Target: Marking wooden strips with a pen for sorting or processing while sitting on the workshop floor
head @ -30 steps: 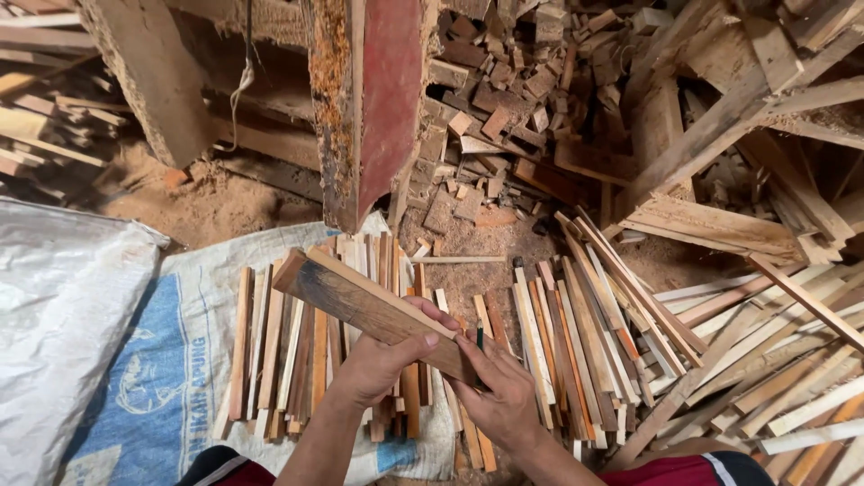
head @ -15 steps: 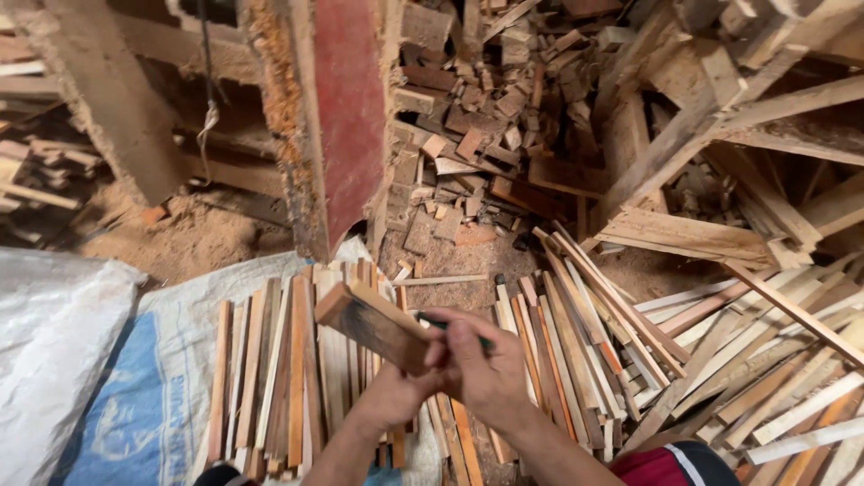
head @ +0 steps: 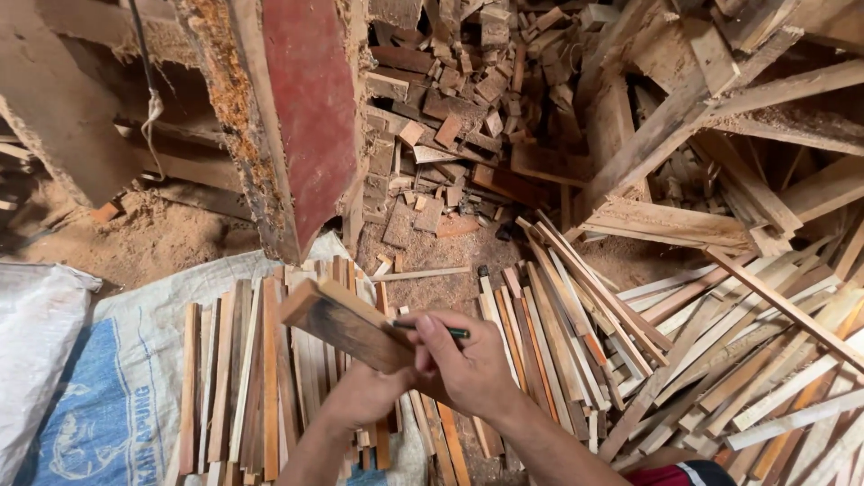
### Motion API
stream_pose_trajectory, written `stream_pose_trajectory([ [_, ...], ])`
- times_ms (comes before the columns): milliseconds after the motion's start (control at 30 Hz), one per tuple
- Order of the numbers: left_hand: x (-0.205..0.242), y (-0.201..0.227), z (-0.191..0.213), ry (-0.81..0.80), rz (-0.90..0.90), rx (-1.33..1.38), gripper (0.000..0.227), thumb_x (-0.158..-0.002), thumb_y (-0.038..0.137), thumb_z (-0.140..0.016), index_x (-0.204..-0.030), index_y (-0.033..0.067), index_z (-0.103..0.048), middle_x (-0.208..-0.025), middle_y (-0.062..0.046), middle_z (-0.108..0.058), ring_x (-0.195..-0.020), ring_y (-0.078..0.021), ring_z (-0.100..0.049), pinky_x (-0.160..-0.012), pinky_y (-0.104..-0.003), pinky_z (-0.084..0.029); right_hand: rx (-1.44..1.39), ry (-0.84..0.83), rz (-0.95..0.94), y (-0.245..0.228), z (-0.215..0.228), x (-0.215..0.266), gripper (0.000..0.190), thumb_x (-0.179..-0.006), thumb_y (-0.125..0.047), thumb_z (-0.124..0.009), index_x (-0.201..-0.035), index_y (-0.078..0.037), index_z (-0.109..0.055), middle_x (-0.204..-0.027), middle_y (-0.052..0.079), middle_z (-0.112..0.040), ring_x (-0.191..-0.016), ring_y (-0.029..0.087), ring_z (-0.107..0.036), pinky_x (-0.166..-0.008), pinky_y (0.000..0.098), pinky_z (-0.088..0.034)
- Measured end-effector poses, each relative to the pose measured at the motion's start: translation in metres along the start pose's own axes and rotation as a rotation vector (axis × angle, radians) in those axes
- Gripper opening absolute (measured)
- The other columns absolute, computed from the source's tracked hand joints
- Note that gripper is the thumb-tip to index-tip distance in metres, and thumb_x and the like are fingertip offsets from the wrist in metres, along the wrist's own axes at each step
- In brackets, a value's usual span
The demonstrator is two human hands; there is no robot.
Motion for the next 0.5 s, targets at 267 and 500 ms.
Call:
stream_pose_trajectory([
  [267, -0.002, 0.009, 0.002, 0.176, 0.195, 0.103, 0.034, -0.079, 0.003, -0.074, -0.111, 0.0015, -0.066, -0.093, -0.013, -0.073, -0.085, -0.0256, -0.073, -0.082, -0.041, -0.065, 0.196, 0.011, -0.112, 0.011, 0.006, -0.002, 0.024, -0.099, -0.011, -0.055, -0.104, 0.003, -0.074, -0.093, 0.013, -0.072, -0.048, 0.01, -0.056, -0.037, 0.0195, -0.041],
  [500, -0.001, 0.031, 0.025, 0.19, -0.084, 0.283, 0.039, -0.079, 0.005, -0.074, -0.116, -0.0006, -0.064, -0.106, -0.022, -0.075, -0.107, -0.0342, -0.07, -0.099, -0.054, -0.056, 0.294, 0.145, -0.447, 0.031, 0.066, 0.045, 0.03, -0.096, -0.019, -0.06, -0.093, 0.002, -0.08, -0.063, 0.008, -0.069, -0.046, 0.011, -0.059, -0.038, 0.0207, -0.045],
])
Point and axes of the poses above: each hand's wrist, its own x-axis away from the middle knuckle, its own z-axis out of the back of the hand, y = z × x, the point moved 2 cm from there along -x, towards the middle knuckle
